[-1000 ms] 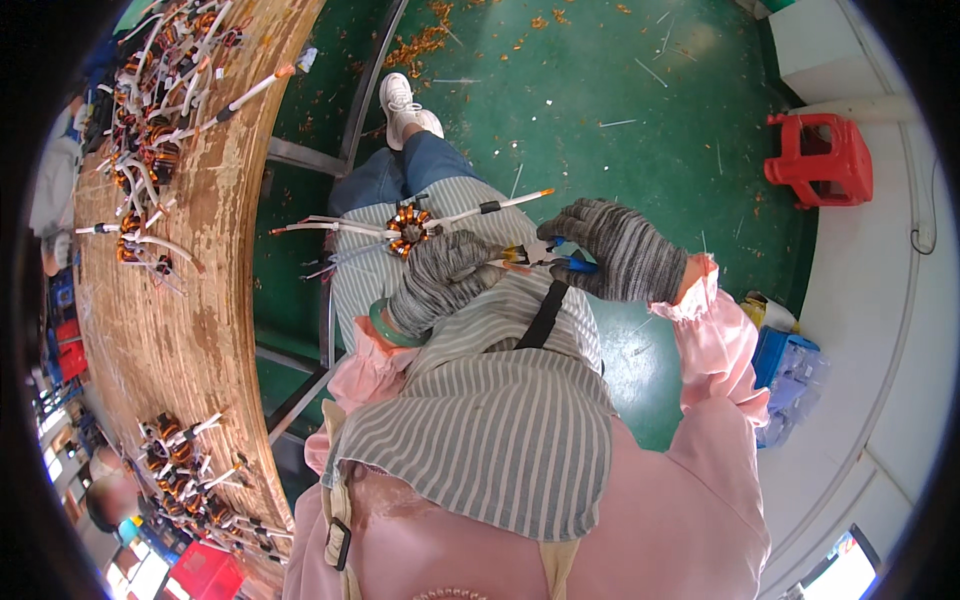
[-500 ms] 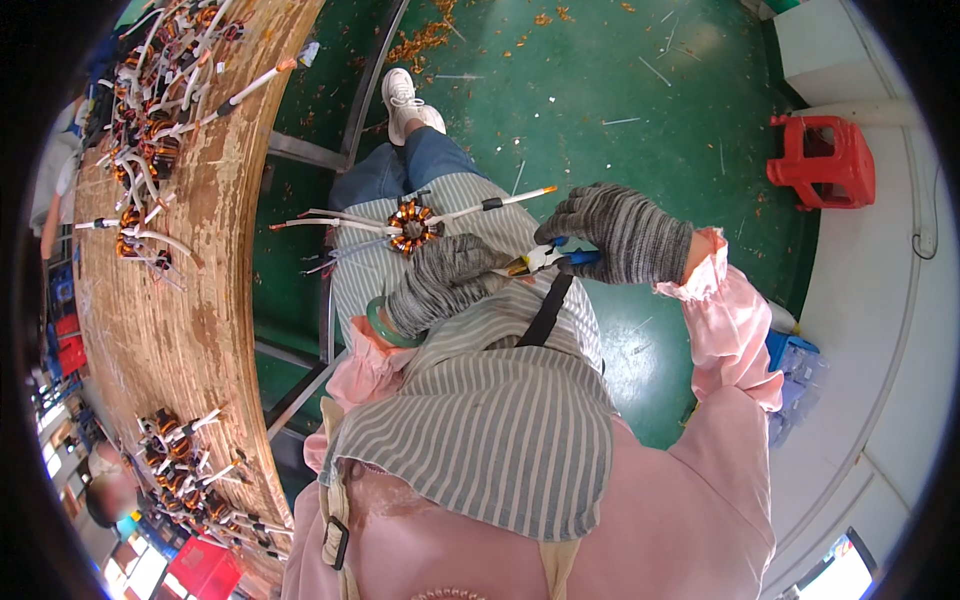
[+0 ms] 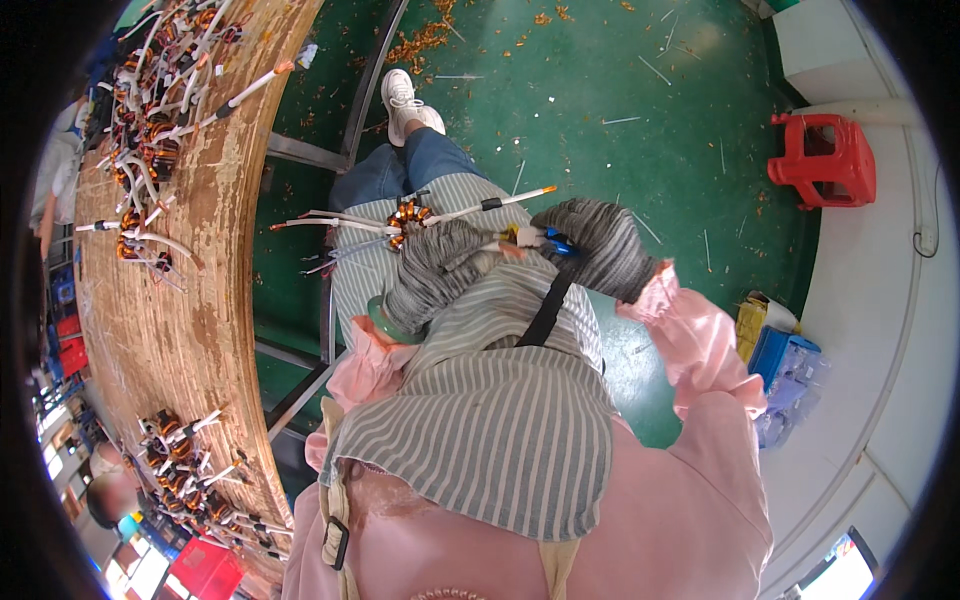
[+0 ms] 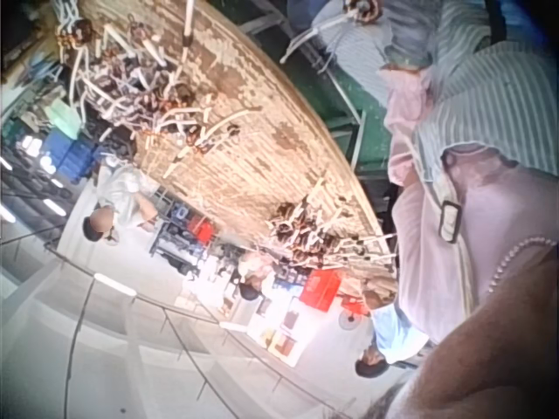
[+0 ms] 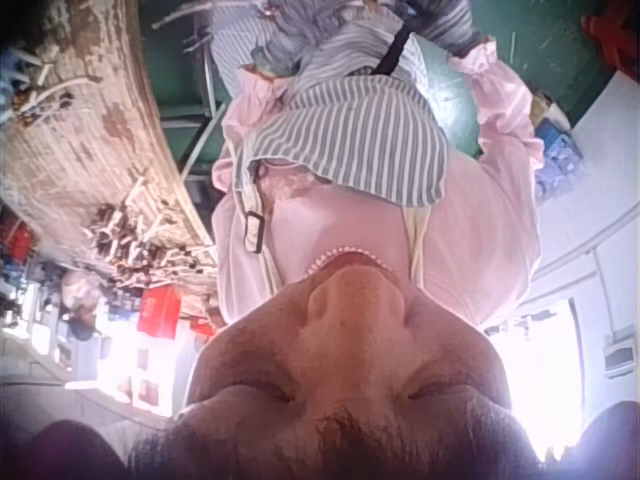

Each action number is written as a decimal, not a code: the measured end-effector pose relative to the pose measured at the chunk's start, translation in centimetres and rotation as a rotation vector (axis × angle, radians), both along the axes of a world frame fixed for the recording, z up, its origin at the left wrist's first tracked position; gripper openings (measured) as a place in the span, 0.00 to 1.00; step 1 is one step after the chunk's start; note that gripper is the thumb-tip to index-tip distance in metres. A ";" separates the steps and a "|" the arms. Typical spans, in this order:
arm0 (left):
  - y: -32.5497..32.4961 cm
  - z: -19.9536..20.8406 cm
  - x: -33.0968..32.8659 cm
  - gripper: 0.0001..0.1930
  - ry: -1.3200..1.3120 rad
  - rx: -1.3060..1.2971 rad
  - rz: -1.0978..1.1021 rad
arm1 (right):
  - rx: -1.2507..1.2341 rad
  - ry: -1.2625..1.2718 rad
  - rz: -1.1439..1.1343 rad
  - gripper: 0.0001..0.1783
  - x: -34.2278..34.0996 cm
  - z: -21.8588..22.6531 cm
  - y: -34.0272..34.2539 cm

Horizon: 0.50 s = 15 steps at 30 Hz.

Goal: Assembling electrical wire bundles and motor coils at a workbench using pliers.

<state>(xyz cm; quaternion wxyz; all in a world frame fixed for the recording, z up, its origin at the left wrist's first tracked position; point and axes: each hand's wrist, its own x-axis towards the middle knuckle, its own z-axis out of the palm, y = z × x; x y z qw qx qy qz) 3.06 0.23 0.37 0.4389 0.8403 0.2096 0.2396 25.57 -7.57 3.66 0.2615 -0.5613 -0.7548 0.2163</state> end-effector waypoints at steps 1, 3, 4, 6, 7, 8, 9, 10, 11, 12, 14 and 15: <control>0.2 -0.6 1.1 0.14 -0.052 0.068 0.051 | -0.055 0.151 -0.168 0.13 -0.3 -1.2 -0.9; 0.9 -1.2 2.8 0.14 -0.076 0.393 0.056 | -0.100 0.308 -0.350 0.10 0.2 -3.6 -2.1; 0.9 -0.7 2.3 0.14 -0.062 0.730 0.125 | -0.165 0.567 -0.551 0.10 0.3 -4.7 -1.6; -0.5 -0.8 0.6 0.13 -0.015 0.539 0.074 | -0.154 0.959 -0.954 0.08 4.0 -7.3 0.0; -1.0 -1.0 0.2 0.13 0.004 0.344 0.001 | -0.057 1.090 -1.160 0.06 8.5 -8.5 0.9; -1.1 -1.0 0.3 0.12 -0.036 0.189 0.026 | -0.029 0.859 -1.286 0.07 11.3 -8.6 1.0; -1.1 -0.5 0.3 0.12 -0.032 0.187 0.027 | -0.009 0.621 -1.398 0.07 13.5 -8.7 0.6; -1.0 0.0 0.2 0.13 -0.024 0.222 0.065 | -0.013 0.623 -1.396 0.07 15.0 -10.3 -0.1; -0.7 0.5 0.5 0.13 -0.023 0.256 0.102 | -0.117 0.343 -1.115 0.08 16.5 -13.3 -1.1; -0.6 0.5 1.3 0.13 -0.046 0.250 0.079 | -0.207 0.058 -0.851 0.09 18.3 -16.5 -2.9; -0.3 0.7 2.1 0.16 0.152 0.585 0.025 | -0.665 -0.196 -0.636 0.08 19.7 -23.4 -4.8; -0.4 0.7 1.6 0.16 0.188 0.588 0.060 | -0.685 -0.067 -0.646 0.09 15.3 -21.1 -2.9</control>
